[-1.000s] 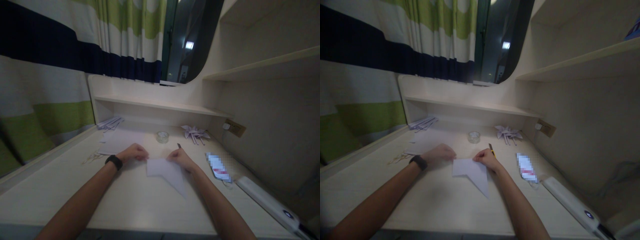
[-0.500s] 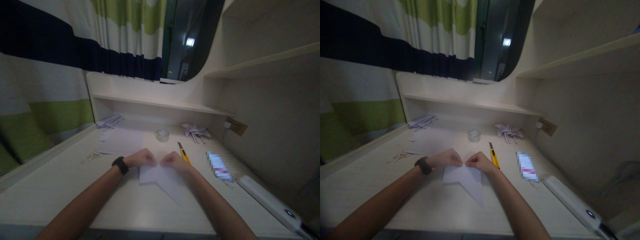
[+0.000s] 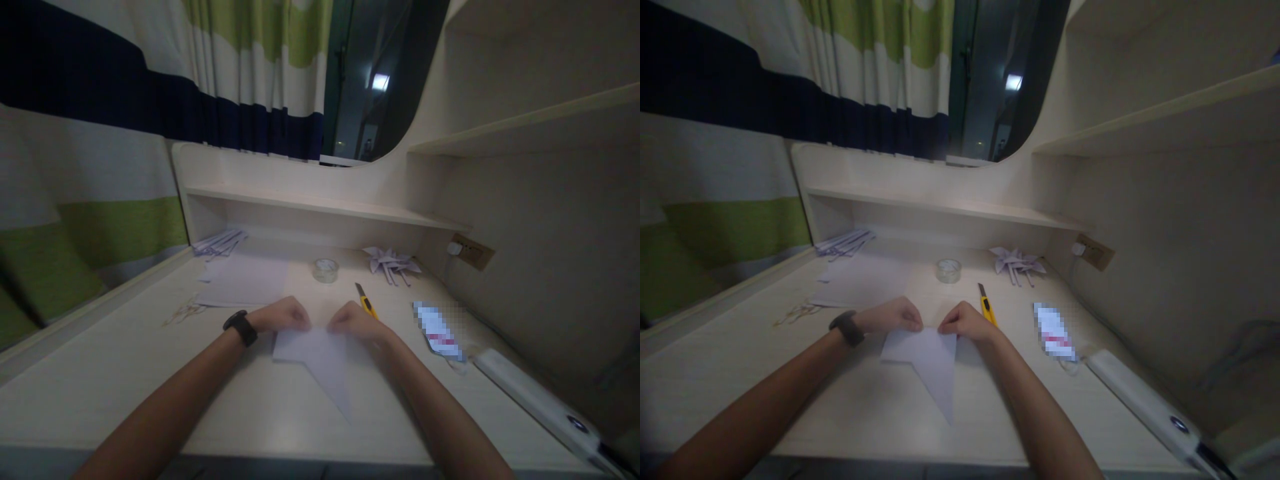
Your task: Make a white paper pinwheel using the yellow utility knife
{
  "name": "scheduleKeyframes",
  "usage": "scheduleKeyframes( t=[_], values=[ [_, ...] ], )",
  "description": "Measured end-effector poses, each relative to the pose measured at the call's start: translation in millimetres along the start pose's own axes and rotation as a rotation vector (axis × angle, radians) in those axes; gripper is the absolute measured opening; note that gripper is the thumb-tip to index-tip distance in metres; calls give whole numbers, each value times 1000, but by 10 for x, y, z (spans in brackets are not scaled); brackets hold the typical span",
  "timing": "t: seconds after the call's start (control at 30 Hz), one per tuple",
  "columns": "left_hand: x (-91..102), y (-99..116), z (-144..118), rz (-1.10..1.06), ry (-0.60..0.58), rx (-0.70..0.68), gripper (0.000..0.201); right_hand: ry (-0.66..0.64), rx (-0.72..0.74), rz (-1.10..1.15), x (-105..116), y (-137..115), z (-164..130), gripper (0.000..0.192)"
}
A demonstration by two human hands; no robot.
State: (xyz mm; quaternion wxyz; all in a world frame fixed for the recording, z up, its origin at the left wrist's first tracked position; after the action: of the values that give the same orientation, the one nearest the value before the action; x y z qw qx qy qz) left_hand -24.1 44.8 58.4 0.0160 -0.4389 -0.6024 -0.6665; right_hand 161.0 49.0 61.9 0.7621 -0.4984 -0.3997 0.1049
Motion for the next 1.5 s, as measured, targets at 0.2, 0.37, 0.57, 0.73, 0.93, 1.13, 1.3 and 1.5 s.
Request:
scheduleKeyframes(
  t=[0.2, 0.37, 0.57, 0.73, 0.93, 1.13, 1.3, 1.5],
  values=[
    [203, -147, -37, -151, 148, 159, 25, 134, -54, -56, 517, 199, -147, 24],
    [278, -257, -44, -387, 277, 211, 26, 576, -255, -543, 834, 362, -256, 33],
    [139, -317, 7, -675, 233, 237, 64, 427, -435, -1061, 667, 433, -230, 48],
    [29, -289, 60, -554, 201, 243, 40, 431, -498, -1058, 655, 426, -233, 33],
    [-18, -273, 72, -654, 182, 238, 40, 525, -326, -924, 697, 258, -166, 35],
    [-1, -341, 85, -693, 211, 233, 42, 464, -125, -712, 412, 173, -38, 31],
    [-29, -315, 87, -718, 215, 241, 38, 404, -79, -771, 174, 132, -9, 27],
    [-81, -312, 128, -761, 351, 239, 37, 308, -20, -753, 67, 67, 11, 22]
  ],
)
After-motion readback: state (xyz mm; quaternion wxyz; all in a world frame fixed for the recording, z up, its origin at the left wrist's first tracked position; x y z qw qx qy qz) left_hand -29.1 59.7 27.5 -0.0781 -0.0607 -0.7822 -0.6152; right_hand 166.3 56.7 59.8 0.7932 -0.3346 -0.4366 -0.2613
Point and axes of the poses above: each hand's wrist, its own z-axis towards the middle knuckle, its own x-axis out of the back of the hand, y = z × x, the point moved 4 cm from there along z, towards the middle knuckle, and after that the axes turned 14 degrees about x, right-handed, at the moved point
